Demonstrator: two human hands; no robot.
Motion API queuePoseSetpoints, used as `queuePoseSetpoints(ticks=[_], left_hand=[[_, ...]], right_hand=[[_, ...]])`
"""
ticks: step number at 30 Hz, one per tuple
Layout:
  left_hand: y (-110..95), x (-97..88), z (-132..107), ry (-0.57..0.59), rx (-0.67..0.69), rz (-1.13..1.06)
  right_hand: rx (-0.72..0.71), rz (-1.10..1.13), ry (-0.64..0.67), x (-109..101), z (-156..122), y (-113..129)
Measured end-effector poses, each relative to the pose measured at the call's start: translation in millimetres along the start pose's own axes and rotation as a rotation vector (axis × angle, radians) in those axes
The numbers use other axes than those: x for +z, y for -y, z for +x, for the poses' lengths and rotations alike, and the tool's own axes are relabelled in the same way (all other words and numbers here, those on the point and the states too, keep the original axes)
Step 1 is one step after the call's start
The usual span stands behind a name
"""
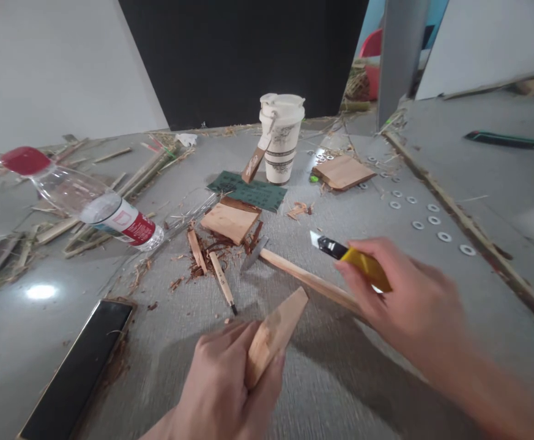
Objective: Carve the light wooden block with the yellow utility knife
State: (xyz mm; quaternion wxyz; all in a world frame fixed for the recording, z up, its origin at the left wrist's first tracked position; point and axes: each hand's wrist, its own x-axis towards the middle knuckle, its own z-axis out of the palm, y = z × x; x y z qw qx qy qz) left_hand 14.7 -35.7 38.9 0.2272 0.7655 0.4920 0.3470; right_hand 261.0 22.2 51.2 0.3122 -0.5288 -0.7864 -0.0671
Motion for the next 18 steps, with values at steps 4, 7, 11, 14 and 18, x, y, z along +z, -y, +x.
queuePoseSetpoints(ticks=[4,7,11,14,18], left_hand=[[5,-2.8,2,-0.007,-0.057,-0.003],[8,-6.6,2,0.003,-0.1,-0.022],[8,-7.0,2,0.028,-0.117,-0.058],[7,-5.4,2,0.033,-0.11,-0.069],[5,-5.3,3,0.017,-0.086,-0.069]], right_hand=[[-0.117,0.203,0.102,-1,-2,8],[-0.221,0.364,0.184,-4,-7,25],[-0.234,0.379,0.191,-6,-12,36],[-0.251,0.376,0.21,-7,-11,39],[-0.275,0.411,0.235,-8,-9,42]])
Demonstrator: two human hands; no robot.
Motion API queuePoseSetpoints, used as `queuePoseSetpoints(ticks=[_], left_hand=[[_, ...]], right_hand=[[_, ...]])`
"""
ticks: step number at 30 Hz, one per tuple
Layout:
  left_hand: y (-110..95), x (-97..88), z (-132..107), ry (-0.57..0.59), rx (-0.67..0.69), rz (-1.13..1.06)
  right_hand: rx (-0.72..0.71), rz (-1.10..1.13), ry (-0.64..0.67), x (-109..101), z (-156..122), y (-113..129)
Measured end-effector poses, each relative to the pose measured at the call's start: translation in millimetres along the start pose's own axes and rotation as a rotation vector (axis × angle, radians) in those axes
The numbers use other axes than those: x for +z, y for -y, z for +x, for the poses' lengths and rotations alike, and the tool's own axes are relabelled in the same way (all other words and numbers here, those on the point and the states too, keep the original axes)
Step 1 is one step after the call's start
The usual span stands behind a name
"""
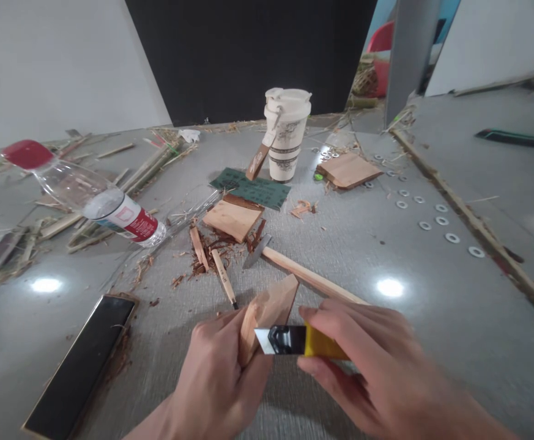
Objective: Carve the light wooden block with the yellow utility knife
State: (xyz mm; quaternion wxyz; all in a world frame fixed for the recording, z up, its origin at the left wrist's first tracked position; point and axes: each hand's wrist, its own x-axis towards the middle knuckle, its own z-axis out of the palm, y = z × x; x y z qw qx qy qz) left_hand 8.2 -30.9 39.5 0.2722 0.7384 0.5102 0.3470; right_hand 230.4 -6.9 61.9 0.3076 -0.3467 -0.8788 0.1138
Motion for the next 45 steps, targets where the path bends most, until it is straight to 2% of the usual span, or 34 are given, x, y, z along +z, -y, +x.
queuePoseSetpoints(ticks=[19,27,36,40,45], left_hand=[[-1.7,-0.2,-1.8,0.023,0.039,0.031],[-2.1,-2.4,-0.4,-0.047,0.151,0.148],[3.4,0.2,-2.6,0.037,0.087,-0.016],[3.6,-0.1,-2.7,0.064,0.087,-0.04],[1.7,-0.5,-3.6,0.053,0.093,-0.045]], right_hand=[[0.015,-0.002,-0.007,-1.7,-0.3,3.2],[0.024,-0.001,0.025,-7.1,1.4,2.2],[0.036,-0.062,-0.023,-7.0,-3.4,0.3],[-0.022,-0.073,-0.054,-6.3,-2.7,-2.0],[-0.037,-0.081,-0.049,-5.8,-2.2,-3.7]])
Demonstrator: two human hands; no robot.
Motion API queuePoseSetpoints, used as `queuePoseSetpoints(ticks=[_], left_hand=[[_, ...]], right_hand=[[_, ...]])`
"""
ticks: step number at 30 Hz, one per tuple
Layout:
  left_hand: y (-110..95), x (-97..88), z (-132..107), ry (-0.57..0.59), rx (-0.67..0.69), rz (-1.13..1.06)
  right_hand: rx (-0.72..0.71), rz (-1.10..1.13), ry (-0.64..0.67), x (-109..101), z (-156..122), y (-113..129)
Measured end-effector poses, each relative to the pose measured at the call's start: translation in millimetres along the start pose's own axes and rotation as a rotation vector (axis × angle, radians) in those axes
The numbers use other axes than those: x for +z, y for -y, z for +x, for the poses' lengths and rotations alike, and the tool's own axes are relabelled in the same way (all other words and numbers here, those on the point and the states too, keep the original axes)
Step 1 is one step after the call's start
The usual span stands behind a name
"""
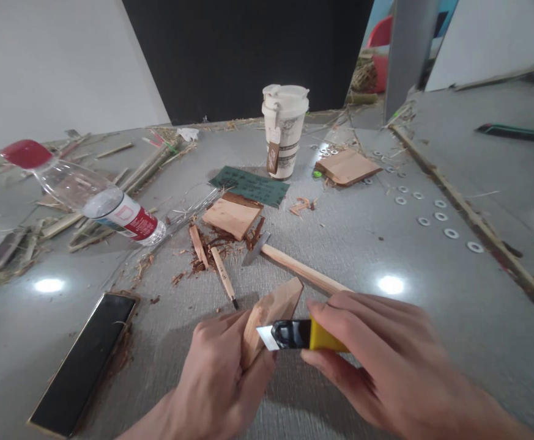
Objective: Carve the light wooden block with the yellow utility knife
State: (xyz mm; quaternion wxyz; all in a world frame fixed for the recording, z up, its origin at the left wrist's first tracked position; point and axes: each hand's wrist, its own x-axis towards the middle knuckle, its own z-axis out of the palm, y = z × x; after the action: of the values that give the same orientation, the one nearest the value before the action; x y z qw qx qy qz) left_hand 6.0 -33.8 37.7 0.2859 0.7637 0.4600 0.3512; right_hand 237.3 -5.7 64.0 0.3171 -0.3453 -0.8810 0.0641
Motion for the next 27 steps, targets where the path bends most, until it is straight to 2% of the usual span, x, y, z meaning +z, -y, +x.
queuePoseSetpoints(ticks=[13,16,19,21,27], left_hand=[[-2,1.1,0,-0.016,-0.04,0.028],[-6,2.8,-3,-0.06,0.003,0.075],[-10,5.8,-5,-0.055,0.025,0.089],[-11,7.2,-4,-0.03,-0.005,0.059],[-7,5.5,-1,0.0,-0.069,-0.021]], right_hand=[[-0.028,-0.104,-0.037,1,0,-2],[0.078,-0.203,-0.056,-4,-1,-15],[0.231,-0.438,-0.184,-11,-2,-33],[0.252,-0.487,-0.234,-12,-2,-39],[0.119,-0.233,-0.071,-4,-2,-29]])
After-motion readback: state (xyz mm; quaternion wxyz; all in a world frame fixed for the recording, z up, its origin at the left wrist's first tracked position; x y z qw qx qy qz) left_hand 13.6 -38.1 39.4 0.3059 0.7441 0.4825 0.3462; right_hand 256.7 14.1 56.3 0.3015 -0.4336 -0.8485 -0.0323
